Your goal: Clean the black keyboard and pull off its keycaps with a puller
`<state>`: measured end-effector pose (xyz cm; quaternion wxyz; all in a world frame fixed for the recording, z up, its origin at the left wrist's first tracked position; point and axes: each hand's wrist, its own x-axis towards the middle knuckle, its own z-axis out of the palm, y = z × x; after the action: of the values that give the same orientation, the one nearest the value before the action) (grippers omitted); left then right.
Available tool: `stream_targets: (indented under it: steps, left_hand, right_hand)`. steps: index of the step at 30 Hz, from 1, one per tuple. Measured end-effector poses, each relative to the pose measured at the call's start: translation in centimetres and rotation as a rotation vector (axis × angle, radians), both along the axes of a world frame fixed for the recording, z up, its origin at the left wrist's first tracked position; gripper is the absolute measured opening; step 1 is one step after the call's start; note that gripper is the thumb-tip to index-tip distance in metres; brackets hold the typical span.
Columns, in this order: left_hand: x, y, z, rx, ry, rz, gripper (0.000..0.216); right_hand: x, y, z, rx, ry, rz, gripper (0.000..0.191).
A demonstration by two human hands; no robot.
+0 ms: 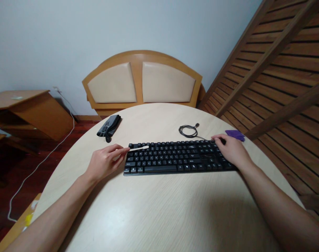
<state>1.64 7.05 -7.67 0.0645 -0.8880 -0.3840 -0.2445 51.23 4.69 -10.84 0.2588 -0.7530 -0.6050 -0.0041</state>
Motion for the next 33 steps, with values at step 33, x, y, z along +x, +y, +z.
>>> stream_targets:
  steps: [33]
  left_hand:
    - [0.4, 1.2, 2.8, -0.127, 0.139, 0.108, 0.037]
  right_hand:
    - [0.1, 0.1, -0.2, -0.021, -0.024, -0.026, 0.034]
